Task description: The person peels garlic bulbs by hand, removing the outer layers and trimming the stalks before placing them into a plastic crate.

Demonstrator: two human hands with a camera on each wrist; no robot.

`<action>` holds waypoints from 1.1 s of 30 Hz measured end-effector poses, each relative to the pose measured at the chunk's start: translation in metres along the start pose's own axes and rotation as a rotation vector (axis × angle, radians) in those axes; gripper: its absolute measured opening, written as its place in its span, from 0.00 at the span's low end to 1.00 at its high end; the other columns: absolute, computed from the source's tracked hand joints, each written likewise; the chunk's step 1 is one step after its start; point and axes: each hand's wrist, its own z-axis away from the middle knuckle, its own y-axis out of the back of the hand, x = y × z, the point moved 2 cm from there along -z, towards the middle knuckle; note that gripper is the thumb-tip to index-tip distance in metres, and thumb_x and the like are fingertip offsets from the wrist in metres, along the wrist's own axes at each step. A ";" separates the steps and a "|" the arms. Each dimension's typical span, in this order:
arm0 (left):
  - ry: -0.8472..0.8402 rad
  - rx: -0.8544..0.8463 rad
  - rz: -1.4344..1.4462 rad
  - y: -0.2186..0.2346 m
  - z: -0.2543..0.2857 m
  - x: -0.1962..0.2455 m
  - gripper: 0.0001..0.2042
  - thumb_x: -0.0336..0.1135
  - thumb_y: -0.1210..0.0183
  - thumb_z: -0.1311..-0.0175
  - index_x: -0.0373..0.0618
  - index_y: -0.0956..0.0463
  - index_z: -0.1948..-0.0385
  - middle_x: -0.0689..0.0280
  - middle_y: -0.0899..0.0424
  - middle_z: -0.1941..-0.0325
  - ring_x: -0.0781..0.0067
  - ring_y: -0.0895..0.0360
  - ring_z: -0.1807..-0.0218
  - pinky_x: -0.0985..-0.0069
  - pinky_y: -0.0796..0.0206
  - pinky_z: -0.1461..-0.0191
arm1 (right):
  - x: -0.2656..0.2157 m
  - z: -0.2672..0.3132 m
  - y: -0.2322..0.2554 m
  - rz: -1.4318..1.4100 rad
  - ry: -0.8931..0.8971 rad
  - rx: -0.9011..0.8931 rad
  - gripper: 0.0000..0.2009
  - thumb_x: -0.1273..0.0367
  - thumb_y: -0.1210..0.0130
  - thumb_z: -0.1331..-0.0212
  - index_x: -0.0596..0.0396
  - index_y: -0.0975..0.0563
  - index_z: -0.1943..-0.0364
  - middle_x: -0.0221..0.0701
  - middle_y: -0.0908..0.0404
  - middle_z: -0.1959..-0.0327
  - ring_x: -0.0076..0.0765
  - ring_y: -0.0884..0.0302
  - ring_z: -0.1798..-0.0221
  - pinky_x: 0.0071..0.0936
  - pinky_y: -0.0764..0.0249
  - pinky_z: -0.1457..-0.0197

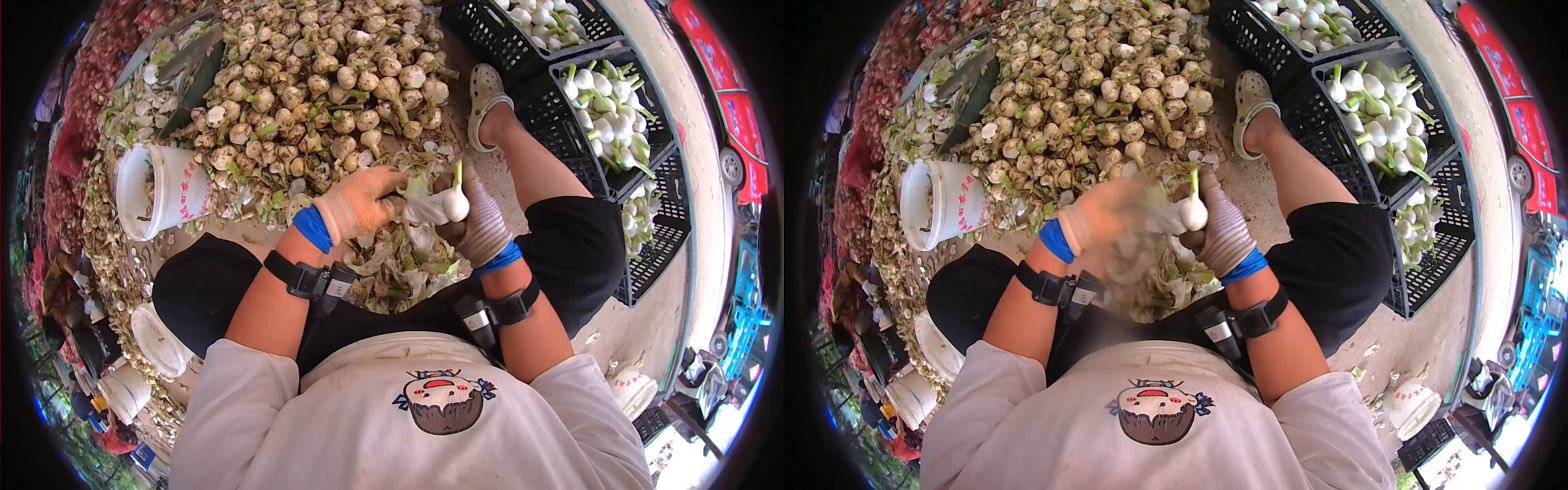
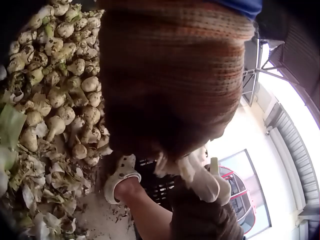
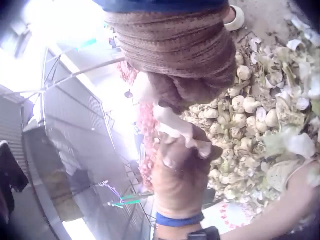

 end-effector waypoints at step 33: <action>0.418 -0.112 -0.956 -0.015 -0.089 -0.073 0.17 0.33 0.44 0.53 0.44 0.27 0.58 0.59 0.23 0.60 0.59 0.25 0.56 0.65 0.31 0.55 | -0.121 0.063 -0.020 -0.412 0.717 -0.561 0.18 0.61 0.55 0.39 0.59 0.34 0.52 0.36 0.27 0.57 0.31 0.26 0.63 0.29 0.27 0.60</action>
